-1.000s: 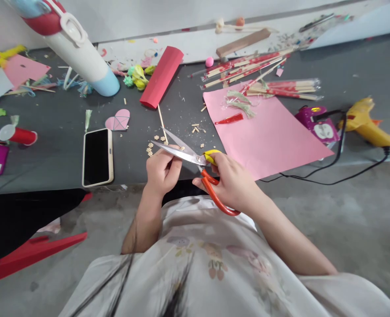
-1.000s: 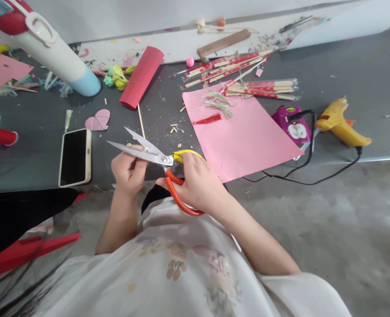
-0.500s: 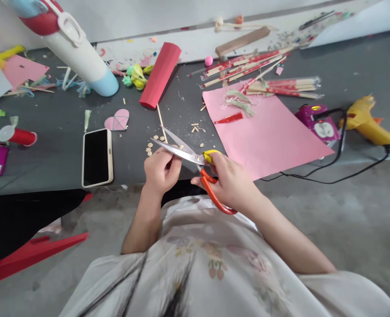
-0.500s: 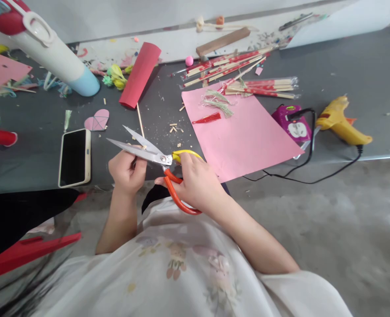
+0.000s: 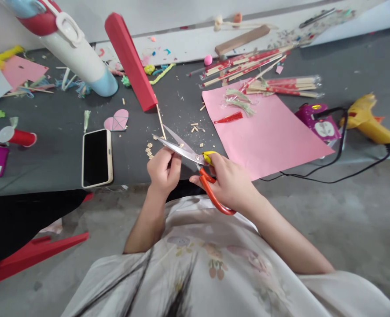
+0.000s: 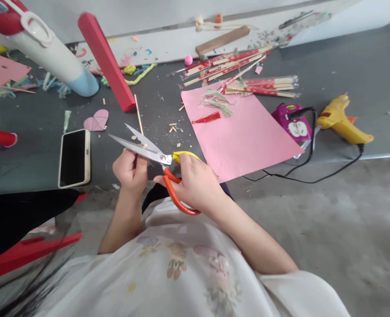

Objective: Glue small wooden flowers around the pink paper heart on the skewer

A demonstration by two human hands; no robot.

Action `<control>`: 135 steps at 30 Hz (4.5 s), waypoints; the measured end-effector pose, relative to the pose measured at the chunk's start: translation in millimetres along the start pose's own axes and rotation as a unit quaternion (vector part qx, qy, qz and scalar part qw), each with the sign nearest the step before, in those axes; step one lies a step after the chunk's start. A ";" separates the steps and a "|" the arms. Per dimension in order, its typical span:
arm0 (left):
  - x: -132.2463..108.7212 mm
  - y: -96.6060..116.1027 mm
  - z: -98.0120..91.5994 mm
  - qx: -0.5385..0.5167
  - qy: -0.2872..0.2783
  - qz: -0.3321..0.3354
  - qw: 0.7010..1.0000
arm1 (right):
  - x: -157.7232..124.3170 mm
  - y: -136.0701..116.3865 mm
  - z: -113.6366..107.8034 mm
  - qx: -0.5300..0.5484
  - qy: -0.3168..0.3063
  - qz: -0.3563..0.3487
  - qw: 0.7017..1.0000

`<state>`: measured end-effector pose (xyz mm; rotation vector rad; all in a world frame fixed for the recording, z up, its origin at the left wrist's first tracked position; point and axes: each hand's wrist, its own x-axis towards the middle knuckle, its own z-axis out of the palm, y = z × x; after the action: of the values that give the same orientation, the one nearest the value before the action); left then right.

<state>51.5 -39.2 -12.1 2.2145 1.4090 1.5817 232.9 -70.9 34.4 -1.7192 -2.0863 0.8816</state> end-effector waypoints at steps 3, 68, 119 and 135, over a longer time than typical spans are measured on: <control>-1.3 -4.3 0.1 -0.020 -0.005 -0.001 1.000 | -0.4 1.6 -2.1 0.030 -0.017 -0.010 0.999; -10.7 2.6 10.5 -0.145 -0.014 -0.181 0.973 | -5.6 2.1 -7.6 0.106 -0.051 0.032 0.993; -8.1 -5.0 2.4 -0.119 -0.026 -0.121 0.985 | -2.0 5.8 -5.7 0.098 -0.024 0.015 0.995; -6.6 -8.7 0.7 -0.168 -0.069 -0.155 0.971 | -6.6 15.3 -1.3 0.108 -0.009 -0.055 0.993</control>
<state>46.3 -38.5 -21.8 1.7770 1.2623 1.4066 247.1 -75.4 26.9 -1.4778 -1.9910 1.0493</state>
